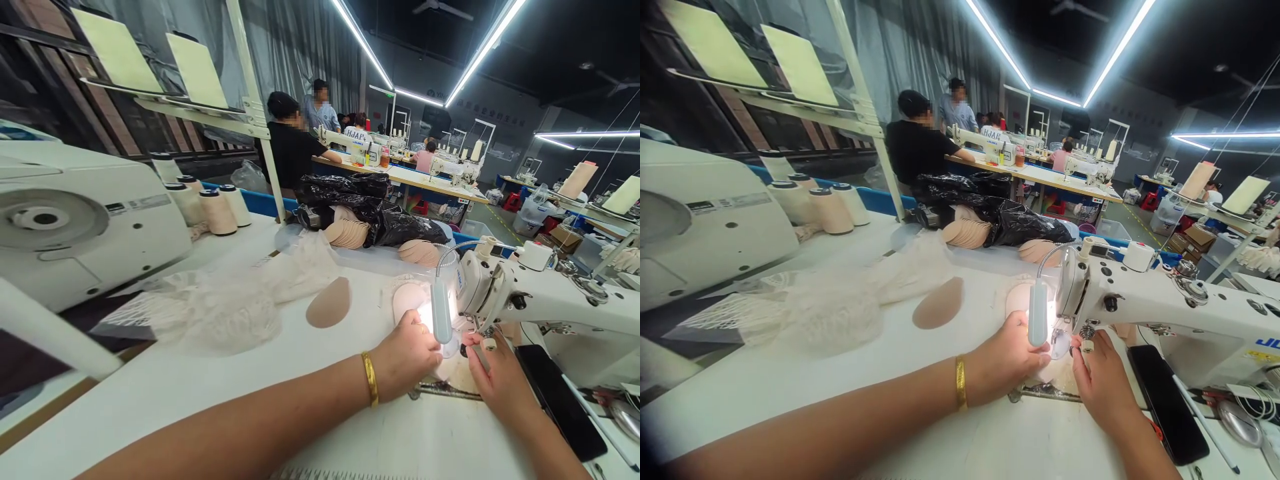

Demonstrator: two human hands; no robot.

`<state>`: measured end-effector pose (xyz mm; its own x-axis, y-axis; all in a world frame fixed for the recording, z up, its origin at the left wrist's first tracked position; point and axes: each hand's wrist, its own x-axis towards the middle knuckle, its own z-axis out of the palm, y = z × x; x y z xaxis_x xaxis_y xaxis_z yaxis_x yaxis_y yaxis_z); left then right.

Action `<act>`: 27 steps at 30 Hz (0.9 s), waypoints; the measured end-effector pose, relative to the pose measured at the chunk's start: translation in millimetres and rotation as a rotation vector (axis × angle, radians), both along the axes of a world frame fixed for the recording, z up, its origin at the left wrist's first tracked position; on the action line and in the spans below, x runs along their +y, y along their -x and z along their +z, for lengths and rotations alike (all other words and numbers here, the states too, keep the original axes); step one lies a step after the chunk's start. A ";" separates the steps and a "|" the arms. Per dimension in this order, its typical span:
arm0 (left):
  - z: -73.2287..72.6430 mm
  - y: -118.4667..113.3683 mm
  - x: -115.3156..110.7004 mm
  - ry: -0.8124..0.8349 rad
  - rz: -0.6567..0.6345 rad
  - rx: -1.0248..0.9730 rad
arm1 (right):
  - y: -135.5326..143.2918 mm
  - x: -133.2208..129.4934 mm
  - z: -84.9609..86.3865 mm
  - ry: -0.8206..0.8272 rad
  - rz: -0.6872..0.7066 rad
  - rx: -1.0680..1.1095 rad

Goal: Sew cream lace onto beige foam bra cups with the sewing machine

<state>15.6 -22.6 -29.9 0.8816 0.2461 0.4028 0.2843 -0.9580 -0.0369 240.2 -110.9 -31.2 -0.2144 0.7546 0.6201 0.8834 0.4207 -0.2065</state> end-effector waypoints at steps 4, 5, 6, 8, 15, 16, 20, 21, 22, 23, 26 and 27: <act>3.0 0.9 -4.8 -0.029 0.014 0.002 | 0.3 0.1 -0.3 0.020 -0.001 0.016; 4.4 1.6 -6.5 -0.040 0.018 0.006 | 0.5 -0.1 0.0 0.020 0.003 0.015; 5.6 2.3 -8.1 -0.052 0.021 0.010 | 0.8 -0.4 0.3 0.016 0.005 0.013; 7.5 3.3 -10.0 -0.064 0.022 0.022 | 1.8 -1.1 1.4 0.002 0.005 0.011; 7.4 1.9 -8.2 -0.042 0.018 0.032 | 6.5 -2.6 3.8 -0.021 -0.036 -0.013; 7.4 1.9 -8.0 -0.039 0.021 0.027 | 6.6 -2.8 3.4 -0.015 -0.039 -0.028; 7.3 3.8 -11.4 -0.031 0.016 0.026 | 5.4 -5.7 2.4 0.125 0.004 -0.066; 7.0 4.7 -13.8 -0.029 0.007 0.014 | 5.2 -7.0 2.9 0.170 0.037 -0.068; 6.5 5.6 -16.7 -0.026 -0.001 -0.004 | 5.2 -8.4 3.8 0.216 0.076 -0.069; 6.0 6.5 -19.8 -0.022 -0.011 -0.026 | 5.5 -9.9 5.0 0.259 0.116 -0.070; 4.6 8.1 -27.5 -0.016 -0.041 -0.084 | 7.7 -13.2 9.1 0.361 0.185 -0.074; 4.5 8.2 -28.7 -0.014 -0.042 -0.090 | 8.5 -13.6 10.0 0.377 0.189 -0.074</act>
<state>7.4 -51.2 -25.3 0.8509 0.2038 0.4843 0.2468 -0.9687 -0.0261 231.7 -124.5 -21.2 -0.4043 0.8686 0.2866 0.8160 0.4840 -0.3159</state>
